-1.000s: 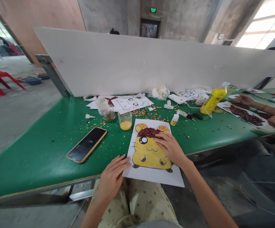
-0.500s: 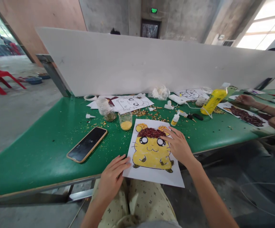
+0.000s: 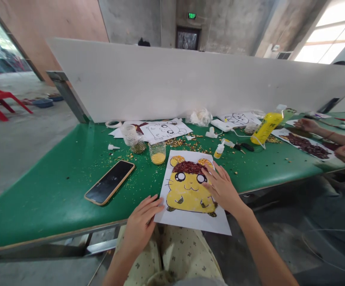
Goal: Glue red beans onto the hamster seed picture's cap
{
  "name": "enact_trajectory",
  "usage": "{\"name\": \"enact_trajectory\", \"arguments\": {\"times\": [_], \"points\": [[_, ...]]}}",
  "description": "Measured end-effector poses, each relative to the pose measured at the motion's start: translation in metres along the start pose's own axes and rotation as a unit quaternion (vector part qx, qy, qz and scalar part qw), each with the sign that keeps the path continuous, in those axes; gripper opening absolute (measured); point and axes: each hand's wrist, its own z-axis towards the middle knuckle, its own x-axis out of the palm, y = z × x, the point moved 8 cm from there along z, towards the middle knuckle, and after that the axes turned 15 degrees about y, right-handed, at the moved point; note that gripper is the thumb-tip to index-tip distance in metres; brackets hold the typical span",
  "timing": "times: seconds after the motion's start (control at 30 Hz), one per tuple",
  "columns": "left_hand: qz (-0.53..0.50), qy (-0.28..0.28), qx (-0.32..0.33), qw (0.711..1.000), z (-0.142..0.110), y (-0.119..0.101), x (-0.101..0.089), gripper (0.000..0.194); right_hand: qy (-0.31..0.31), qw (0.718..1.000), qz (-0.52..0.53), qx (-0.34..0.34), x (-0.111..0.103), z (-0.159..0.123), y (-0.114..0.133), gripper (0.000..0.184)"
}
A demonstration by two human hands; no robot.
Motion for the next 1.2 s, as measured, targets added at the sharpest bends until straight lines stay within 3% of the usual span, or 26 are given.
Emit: {"name": "enact_trajectory", "arguments": {"times": [0.13, 0.23, 0.37, 0.53, 0.7, 0.87, 1.2], "points": [[-0.002, 0.0, -0.002, 1.0, 0.0, 0.001, 0.0, 0.039, 0.054, 0.995, 0.001, -0.083, 0.008, 0.003, 0.011, 0.051], [-0.003, 0.002, -0.002, 1.0, 0.0, 0.001, 0.0, 0.04, 0.007, 0.999, -0.011, -0.036, -0.002, -0.002, 0.003, 0.053], [-0.01, -0.004, -0.001, 1.0, 0.0, 0.0, -0.001, 0.04, 0.036, 0.995, -0.013, -0.094, -0.001, -0.009, 0.011, 0.05], [-0.023, -0.009, 0.002, 1.0, -0.001, 0.002, 0.0, 0.042, -0.064, 0.998, -0.023, 0.011, -0.015, -0.008, -0.006, 0.037], [-0.016, -0.011, 0.001, 1.0, -0.001, 0.001, -0.001, 0.039, -0.043, 0.998, -0.035, -0.02, -0.009, 0.003, 0.005, 0.035], [-0.024, -0.011, -0.001, 1.0, -0.001, 0.001, -0.001, 0.04, -0.049, 0.998, -0.043, 0.006, -0.013, 0.005, 0.001, 0.039], [-0.018, -0.004, -0.005, 1.0, -0.002, 0.002, 0.001, 0.041, -0.047, 0.998, -0.045, -0.008, -0.014, 0.004, 0.003, 0.045]]}}
